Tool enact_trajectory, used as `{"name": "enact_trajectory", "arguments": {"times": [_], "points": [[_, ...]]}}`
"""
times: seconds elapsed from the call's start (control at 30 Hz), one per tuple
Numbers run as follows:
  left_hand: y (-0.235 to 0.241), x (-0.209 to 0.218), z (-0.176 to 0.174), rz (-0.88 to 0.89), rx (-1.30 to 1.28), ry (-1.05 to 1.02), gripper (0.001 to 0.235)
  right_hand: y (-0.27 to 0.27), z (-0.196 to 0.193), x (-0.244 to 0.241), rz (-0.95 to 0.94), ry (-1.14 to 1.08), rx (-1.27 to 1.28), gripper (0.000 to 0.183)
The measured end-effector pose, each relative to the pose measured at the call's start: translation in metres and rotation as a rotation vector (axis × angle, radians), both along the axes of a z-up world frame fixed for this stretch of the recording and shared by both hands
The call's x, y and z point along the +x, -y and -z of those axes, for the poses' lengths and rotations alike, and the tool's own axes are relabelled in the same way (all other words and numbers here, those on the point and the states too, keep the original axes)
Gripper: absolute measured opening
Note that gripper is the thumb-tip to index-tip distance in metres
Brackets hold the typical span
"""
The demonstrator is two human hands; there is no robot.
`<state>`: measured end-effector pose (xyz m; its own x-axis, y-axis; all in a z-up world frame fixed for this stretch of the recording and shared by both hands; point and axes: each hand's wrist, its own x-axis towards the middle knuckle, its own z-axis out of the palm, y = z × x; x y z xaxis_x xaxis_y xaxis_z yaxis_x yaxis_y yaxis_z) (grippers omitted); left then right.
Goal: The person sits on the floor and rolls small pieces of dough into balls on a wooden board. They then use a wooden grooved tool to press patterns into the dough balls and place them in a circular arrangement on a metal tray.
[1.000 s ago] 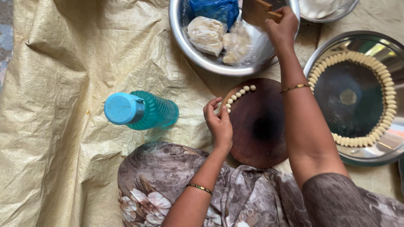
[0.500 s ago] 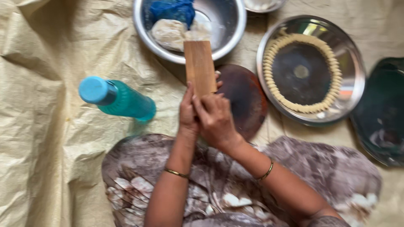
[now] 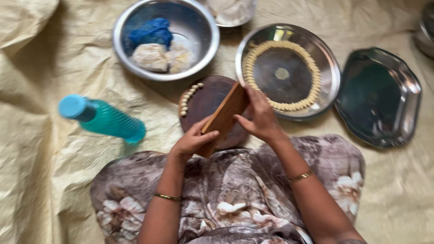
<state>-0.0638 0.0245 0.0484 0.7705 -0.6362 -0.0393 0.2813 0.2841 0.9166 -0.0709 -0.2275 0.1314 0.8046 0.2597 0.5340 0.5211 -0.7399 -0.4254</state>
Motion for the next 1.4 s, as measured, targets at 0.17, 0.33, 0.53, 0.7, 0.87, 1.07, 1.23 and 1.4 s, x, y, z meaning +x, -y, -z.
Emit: {"name": "enact_trajectory", "arguments": {"times": [0.17, 0.33, 0.53, 0.7, 0.87, 1.07, 1.23, 1.4], "points": [[0.006, 0.000, -0.003, 0.047, 0.164, -0.028, 0.071, 0.014, 0.045, 0.004, 0.128, -0.199, 0.188, 0.063], [0.013, 0.002, 0.002, -0.021, 0.312, -0.180, 0.077, 0.023, 0.066, 0.014, 0.149, -0.308, 0.206, 0.056], [0.013, 0.008, 0.038, -0.051, 0.248, -0.153, 0.068, 0.028, 0.089, 0.021, 0.374, -0.435, 0.053, 0.059], [0.000, 0.012, 0.060, -0.167, 0.126, -0.120, 0.065, 0.023, 0.116, 0.013, 0.256, -0.781, -0.160, 0.028], [-0.011, 0.010, 0.067, -0.306, 0.038, -0.110, 0.061, -0.033, 0.154, -0.031, -0.330, -1.089, -0.216, 0.047], [-0.016, -0.004, 0.063, -0.386, 0.068, -0.059, 0.055, -0.071, 0.188, -0.062, -0.269, -1.214, -0.411, 0.085], [-0.011, -0.028, 0.050, -0.451, 0.273, -0.082, 0.061, -0.070, 0.223, -0.061, -0.161, -1.214, -0.464, 0.099], [-0.010, -0.036, 0.048, -0.434, 0.155, -0.074, 0.064, -0.076, 0.254, -0.054, -0.301, -1.293, -0.469, 0.092]]}}
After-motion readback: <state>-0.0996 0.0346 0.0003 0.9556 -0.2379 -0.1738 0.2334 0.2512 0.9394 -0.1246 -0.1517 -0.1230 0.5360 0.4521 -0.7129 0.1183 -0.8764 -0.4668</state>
